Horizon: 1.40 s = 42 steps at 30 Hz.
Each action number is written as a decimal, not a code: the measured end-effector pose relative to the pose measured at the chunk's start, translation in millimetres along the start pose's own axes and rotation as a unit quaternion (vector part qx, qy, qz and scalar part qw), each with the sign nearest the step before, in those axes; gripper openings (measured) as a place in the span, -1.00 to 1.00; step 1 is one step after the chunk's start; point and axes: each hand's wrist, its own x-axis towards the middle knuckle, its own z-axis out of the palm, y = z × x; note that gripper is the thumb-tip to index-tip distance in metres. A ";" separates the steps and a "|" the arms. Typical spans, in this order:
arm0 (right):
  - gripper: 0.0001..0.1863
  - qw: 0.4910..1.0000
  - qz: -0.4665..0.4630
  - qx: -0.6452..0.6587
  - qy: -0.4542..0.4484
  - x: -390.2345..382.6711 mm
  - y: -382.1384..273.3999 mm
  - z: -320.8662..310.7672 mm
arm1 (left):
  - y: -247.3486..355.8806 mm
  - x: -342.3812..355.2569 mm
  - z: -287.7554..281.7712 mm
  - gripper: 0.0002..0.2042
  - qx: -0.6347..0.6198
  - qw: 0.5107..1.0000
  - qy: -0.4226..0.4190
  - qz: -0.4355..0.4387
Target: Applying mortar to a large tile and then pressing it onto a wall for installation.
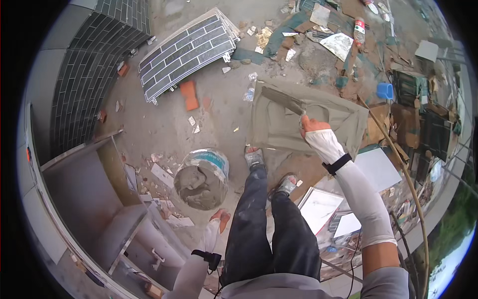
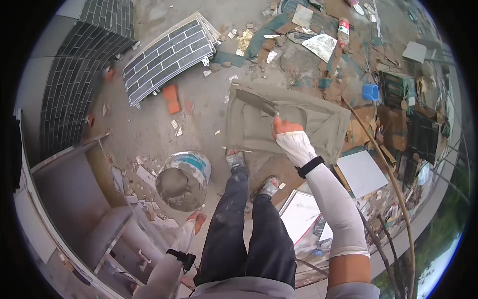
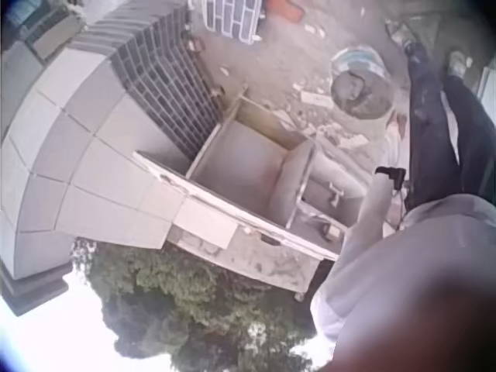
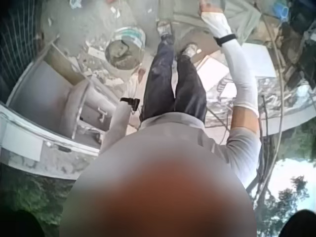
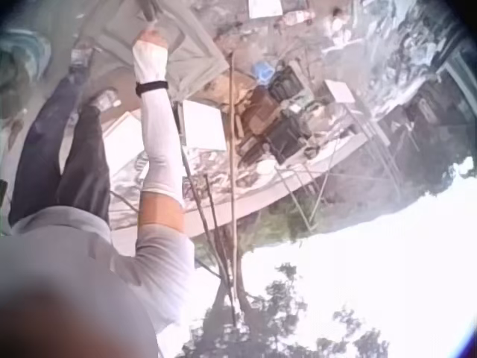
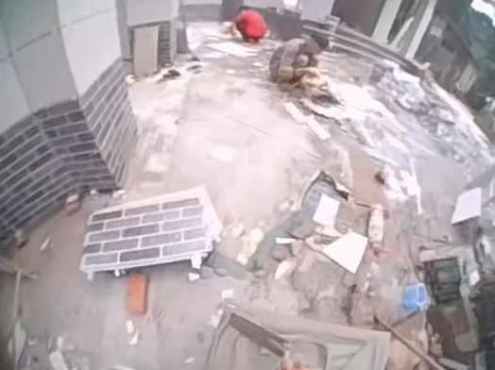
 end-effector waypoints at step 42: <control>-0.65 0.772 0.243 0.508 -0.296 84.9 -61.1 -46.4 | -0.2 35.3 8.3 -0.68 -0.093 0.995 0.047 -0.008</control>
